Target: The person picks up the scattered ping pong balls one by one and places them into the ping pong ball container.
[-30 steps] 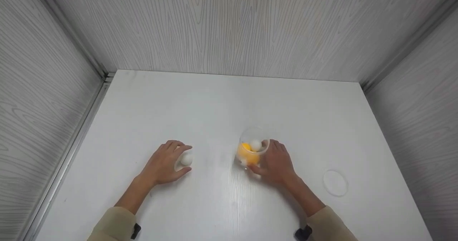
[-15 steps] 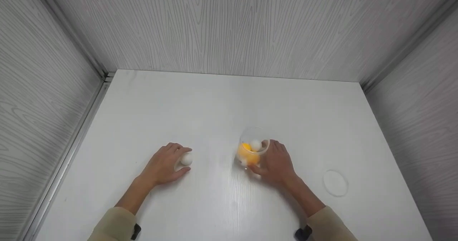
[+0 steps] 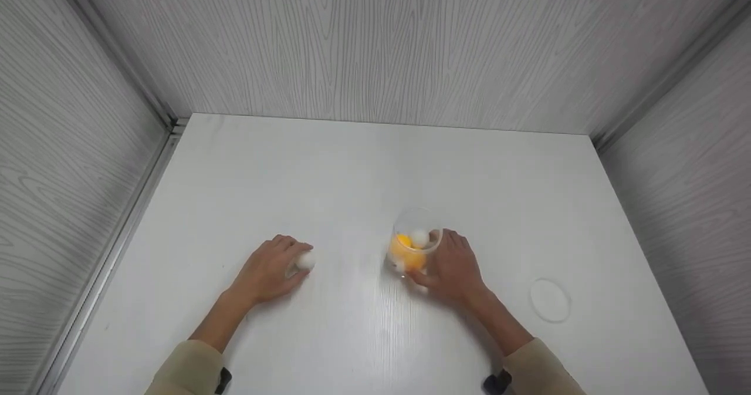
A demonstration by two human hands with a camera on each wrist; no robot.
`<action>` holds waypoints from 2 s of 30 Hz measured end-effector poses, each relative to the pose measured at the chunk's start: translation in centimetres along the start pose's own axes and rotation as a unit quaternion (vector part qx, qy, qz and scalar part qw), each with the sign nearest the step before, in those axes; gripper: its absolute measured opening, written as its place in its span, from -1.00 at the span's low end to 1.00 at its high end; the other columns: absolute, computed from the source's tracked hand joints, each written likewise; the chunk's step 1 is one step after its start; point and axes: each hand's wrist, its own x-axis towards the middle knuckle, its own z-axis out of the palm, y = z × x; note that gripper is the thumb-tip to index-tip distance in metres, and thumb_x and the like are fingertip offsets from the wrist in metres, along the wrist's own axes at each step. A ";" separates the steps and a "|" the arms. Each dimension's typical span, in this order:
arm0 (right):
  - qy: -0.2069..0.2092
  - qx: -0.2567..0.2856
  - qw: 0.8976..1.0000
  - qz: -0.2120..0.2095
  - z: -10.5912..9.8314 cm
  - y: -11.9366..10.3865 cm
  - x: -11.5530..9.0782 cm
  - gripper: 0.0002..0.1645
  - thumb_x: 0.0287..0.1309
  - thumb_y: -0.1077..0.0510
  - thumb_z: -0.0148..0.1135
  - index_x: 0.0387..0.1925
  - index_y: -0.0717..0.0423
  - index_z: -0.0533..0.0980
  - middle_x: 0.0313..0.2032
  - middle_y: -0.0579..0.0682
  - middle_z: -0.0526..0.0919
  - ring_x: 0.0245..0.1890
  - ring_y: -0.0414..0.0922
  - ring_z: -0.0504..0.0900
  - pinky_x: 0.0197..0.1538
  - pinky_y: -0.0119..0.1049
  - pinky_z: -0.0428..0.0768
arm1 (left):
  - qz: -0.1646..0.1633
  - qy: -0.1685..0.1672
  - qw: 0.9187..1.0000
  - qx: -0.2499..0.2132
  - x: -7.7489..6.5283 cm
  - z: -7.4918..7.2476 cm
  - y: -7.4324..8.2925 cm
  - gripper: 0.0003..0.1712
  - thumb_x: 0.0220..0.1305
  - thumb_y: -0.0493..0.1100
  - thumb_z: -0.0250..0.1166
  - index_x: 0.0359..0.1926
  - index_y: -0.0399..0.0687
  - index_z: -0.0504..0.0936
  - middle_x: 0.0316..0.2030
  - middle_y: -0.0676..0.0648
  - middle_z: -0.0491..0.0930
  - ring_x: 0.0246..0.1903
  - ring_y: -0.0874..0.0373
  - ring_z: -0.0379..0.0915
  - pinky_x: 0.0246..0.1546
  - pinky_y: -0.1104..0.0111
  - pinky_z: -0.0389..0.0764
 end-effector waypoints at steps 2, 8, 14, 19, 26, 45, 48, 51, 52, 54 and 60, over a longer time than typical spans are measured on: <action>0.001 0.001 1.000 0.001 0.0 0.0 0.0 -0.04 0.03 -0.47 0.36 0.03 0.32 0.51 -0.16 0.16 0.62 -0.13 0.10 0.59 0.07 0.05 0.64 | 0.003 0.005 1.000 0.001 0.0 0.1 -0.1 -0.55 0.24 -0.07 0.51 0.13 0.02 0.68 -0.07 -0.04 0.71 0.03 -0.03 0.63 0.04 0.07 0.69; -0.019 0.015 1.000 0.019 -0.1 -0.1 0.0 -0.05 0.02 -0.45 0.36 0.06 0.29 0.48 -0.13 0.15 0.62 -0.07 0.10 0.59 0.15 0.06 0.63 | 0.017 0.022 1.000 -0.005 -0.2 0.1 -0.2 -0.55 0.18 -0.11 0.54 0.10 0.02 0.69 -0.12 -0.01 0.71 0.00 -0.01 0.63 0.00 0.11 0.69; -0.025 0.014 0.999 0.022 -0.2 -0.2 0.1 -0.05 0.02 -0.45 0.38 0.07 0.29 0.49 -0.10 0.16 0.64 -0.04 0.11 0.60 0.17 0.06 0.62 | 0.015 0.027 1.000 0.000 -0.2 0.0 -0.1 -0.56 0.19 -0.11 0.54 0.09 0.03 0.68 -0.12 -0.01 0.70 -0.02 0.00 0.63 -0.02 0.13 0.68; -0.026 0.010 0.999 0.022 -0.1 -0.1 0.0 -0.05 0.02 -0.46 0.38 0.06 0.29 0.49 -0.12 0.15 0.63 -0.06 0.11 0.60 0.17 0.07 0.63 | 0.014 0.032 0.999 0.003 0.0 -0.1 0.1 -0.56 0.20 -0.09 0.54 0.10 0.03 0.68 -0.11 -0.01 0.70 -0.04 0.01 0.63 -0.03 0.14 0.68; -0.023 0.010 1.000 0.019 -0.1 0.0 0.0 -0.03 0.02 -0.47 0.36 0.06 0.30 0.49 -0.12 0.17 0.64 -0.05 0.12 0.61 0.17 0.09 0.62 | 0.023 0.040 0.999 0.006 0.1 0.1 0.3 -0.56 0.20 -0.09 0.54 0.10 0.03 0.70 -0.13 -0.01 0.70 -0.04 0.03 0.64 -0.01 0.15 0.69; -0.004 0.014 1.000 0.008 0.0 0.0 -0.1 -0.04 -0.01 -0.45 0.39 0.04 0.30 0.49 -0.14 0.16 0.63 -0.08 0.11 0.59 0.14 0.05 0.63 | 0.028 0.039 0.999 -0.010 1.1 -0.3 1.7 -0.56 0.28 -0.03 0.51 0.15 0.07 0.69 -0.06 -0.02 0.71 0.03 0.02 0.64 0.09 0.13 0.71; -0.007 0.016 1.000 0.012 0.0 0.0 -0.1 -0.02 -0.01 -0.47 0.39 0.05 0.32 0.50 -0.14 0.17 0.63 -0.09 0.12 0.60 0.14 0.07 0.63 | 0.031 0.045 0.998 -0.008 1.4 -0.4 2.2 -0.55 0.27 -0.03 0.51 0.16 0.08 0.68 -0.06 -0.01 0.71 0.03 0.03 0.63 0.09 0.16 0.71; -0.009 0.020 1.000 0.012 -0.1 0.1 0.0 -0.02 -0.01 -0.47 0.39 0.05 0.32 0.50 -0.13 0.17 0.64 -0.08 0.12 0.60 0.14 0.07 0.63 | 0.034 0.052 0.998 -0.008 1.7 -0.6 2.6 -0.54 0.26 -0.03 0.52 0.16 0.08 0.68 -0.06 -0.01 0.71 0.03 0.04 0.63 0.06 0.17 0.71; -0.009 0.021 1.000 0.012 -0.1 0.1 0.0 -0.02 0.00 -0.46 0.40 0.05 0.32 0.50 -0.13 0.17 0.64 -0.08 0.12 0.61 0.14 0.08 0.63 | 0.033 0.055 0.998 -0.008 1.9 -0.6 2.7 -0.54 0.26 -0.03 0.52 0.16 0.08 0.68 -0.06 -0.01 0.70 0.03 0.04 0.63 0.06 0.18 0.71; -0.011 0.022 1.000 0.013 -0.1 0.0 0.0 -0.03 0.00 -0.45 0.39 0.05 0.32 0.50 -0.13 0.17 0.64 -0.07 0.13 0.60 0.15 0.08 0.62 | 0.033 0.060 0.998 -0.011 2.1 -0.7 3.0 -0.53 0.26 -0.03 0.52 0.17 0.08 0.68 -0.06 -0.01 0.70 0.03 0.05 0.63 0.06 0.17 0.71; -0.015 0.024 0.999 0.018 -0.1 0.0 0.0 -0.02 0.01 -0.47 0.39 0.06 0.32 0.50 -0.12 0.17 0.64 -0.06 0.13 0.61 0.18 0.08 0.62 | 0.030 0.068 0.997 -0.018 2.7 -0.8 3.5 -0.52 0.26 -0.04 0.53 0.18 0.08 0.67 -0.04 -0.02 0.70 0.05 0.05 0.62 0.08 0.17 0.71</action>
